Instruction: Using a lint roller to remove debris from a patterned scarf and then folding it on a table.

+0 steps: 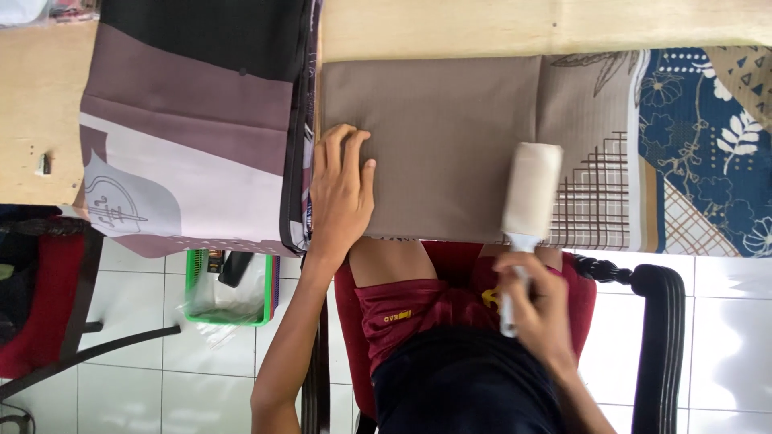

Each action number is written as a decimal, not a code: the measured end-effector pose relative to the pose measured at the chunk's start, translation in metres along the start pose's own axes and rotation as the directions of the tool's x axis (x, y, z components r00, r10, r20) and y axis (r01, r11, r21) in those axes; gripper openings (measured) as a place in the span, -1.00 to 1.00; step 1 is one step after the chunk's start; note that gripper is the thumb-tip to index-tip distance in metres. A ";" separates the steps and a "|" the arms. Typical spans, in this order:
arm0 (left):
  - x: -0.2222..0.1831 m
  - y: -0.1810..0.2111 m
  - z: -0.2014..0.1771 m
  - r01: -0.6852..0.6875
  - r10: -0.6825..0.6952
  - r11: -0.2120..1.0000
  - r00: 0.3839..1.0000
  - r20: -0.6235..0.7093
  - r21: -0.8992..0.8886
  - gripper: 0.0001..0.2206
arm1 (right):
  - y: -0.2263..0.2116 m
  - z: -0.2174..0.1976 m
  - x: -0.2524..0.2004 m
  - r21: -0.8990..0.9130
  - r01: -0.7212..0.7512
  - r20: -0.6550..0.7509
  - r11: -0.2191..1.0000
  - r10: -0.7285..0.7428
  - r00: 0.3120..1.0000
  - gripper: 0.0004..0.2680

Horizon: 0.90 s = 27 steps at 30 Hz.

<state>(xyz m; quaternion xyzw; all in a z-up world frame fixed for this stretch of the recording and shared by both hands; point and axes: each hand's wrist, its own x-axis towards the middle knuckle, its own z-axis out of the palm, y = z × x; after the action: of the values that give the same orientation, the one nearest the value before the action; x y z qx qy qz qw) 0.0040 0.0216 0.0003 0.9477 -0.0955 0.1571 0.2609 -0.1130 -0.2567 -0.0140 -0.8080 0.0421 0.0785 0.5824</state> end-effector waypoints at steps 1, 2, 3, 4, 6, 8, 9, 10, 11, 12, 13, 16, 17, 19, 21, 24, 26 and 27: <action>0.001 0.002 -0.003 -0.017 0.017 1.000 1.000 -0.009 -0.002 -0.79 | 0.004 -0.012 -0.003 -0.058 -0.090 -0.021 0.994 0.089 0.996 -0.87; 0.001 0.003 -0.002 -0.019 0.019 1.000 1.000 -0.009 -0.004 -0.79 | 0.016 -0.022 -0.006 -0.058 -0.090 -0.024 0.994 0.089 0.996 -0.87; 0.001 0.003 -0.003 -0.009 0.009 1.000 1.000 -0.005 -0.012 -0.79 | 0.029 -0.032 -0.010 -0.053 -0.088 -0.077 0.995 0.084 0.994 -0.88; 0.001 0.003 -0.003 0.000 0.000 1.000 1.000 -0.001 -0.020 -0.79 | 0.041 -0.042 -0.014 -0.048 -0.085 -0.130 0.995 0.078 0.988 -0.90; 0.002 0.003 -0.003 0.002 -0.002 1.000 1.000 -0.001 -0.017 -0.79 | 0.049 -0.064 -0.020 -0.059 -0.109 -0.131 0.992 0.100 0.986 -0.89; 0.000 0.003 -0.003 0.008 -0.008 1.000 1.000 0.005 -0.016 -0.79 | 0.050 -0.082 -0.027 -0.071 -0.139 -0.131 0.988 0.129 0.983 -0.89; 0.000 0.003 -0.002 0.007 -0.007 1.000 1.000 0.003 -0.020 -0.79 | 0.047 -0.089 -0.029 -0.063 -0.158 -0.173 0.985 0.146 0.974 -0.87; 0.000 0.003 -0.002 0.007 -0.007 1.000 1.000 0.002 -0.024 -0.79 | 0.044 -0.095 -0.031 -0.054 -0.178 -0.214 0.983 0.162 0.963 -0.86; 0.000 0.003 -0.002 0.007 -0.007 1.000 1.000 0.000 -0.024 -0.79 | 0.044 -0.100 -0.033 -0.055 -0.175 -0.214 0.983 0.160 0.964 -0.86; 0.000 0.002 -0.003 0.002 -0.002 1.000 1.000 0.001 -0.019 -0.78 | 0.045 -0.105 -0.034 -0.030 -0.184 -0.230 0.983 0.172 0.958 -0.88; -0.001 0.002 -0.003 0.000 0.000 1.000 1.000 0.002 -0.015 -0.78 | 0.045 -0.111 -0.036 -0.006 -0.191 -0.244 0.982 0.184 0.952 -0.91; -0.001 0.002 -0.002 0.000 0.000 1.000 1.000 -0.006 -0.026 -0.78 | 0.032 -0.120 -0.039 -0.045 -0.258 -0.290 0.965 0.234 0.928 -0.90; -0.001 0.002 -0.002 0.002 -0.002 1.000 1.000 -0.009 -0.025 -0.78 | 0.039 -0.127 -0.042 -0.047 -0.255 -0.287 0.966 0.231 0.929 -0.90; -0.001 0.001 -0.001 0.015 -0.016 0.998 1.000 -0.012 -0.062 -0.77 | 0.052 -0.141 -0.047 -0.247 -0.256 -0.342 0.934 0.163 0.925 -0.83; -0.003 -0.003 -0.001 0.025 -0.027 0.994 1.000 -0.014 -0.106 -0.77 | 0.045 -0.145 -0.054 -0.311 -0.253 -0.369 0.916 0.128 0.920 -0.86; 0.001 -0.018 -0.008 0.041 -0.036 0.967 0.999 0.026 -0.252 -0.77 | 0.049 -0.152 -0.056 -0.342 -0.132 -0.308 0.930 0.022 0.951 -0.79; 0.011 -0.026 -0.019 0.044 -0.022 0.935 0.998 0.066 -0.351 -0.77 | 0.055 -0.149 -0.046 -0.296 -0.016 -0.230 0.955 -0.055 0.972 -0.69; 0.017 -0.027 -0.028 0.084 -0.054 0.929 0.994 0.094 -0.360 -0.75 | 0.057 -0.144 -0.036 -0.466 0.038 -0.097 0.884 -0.094 0.991 -0.85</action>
<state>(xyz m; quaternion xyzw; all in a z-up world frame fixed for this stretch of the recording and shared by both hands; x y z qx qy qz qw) 0.0206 0.0575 0.0163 0.8916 -0.1002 0.0881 0.4327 -0.1461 -0.4121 -0.0163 -0.9278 0.0285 0.0191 0.3716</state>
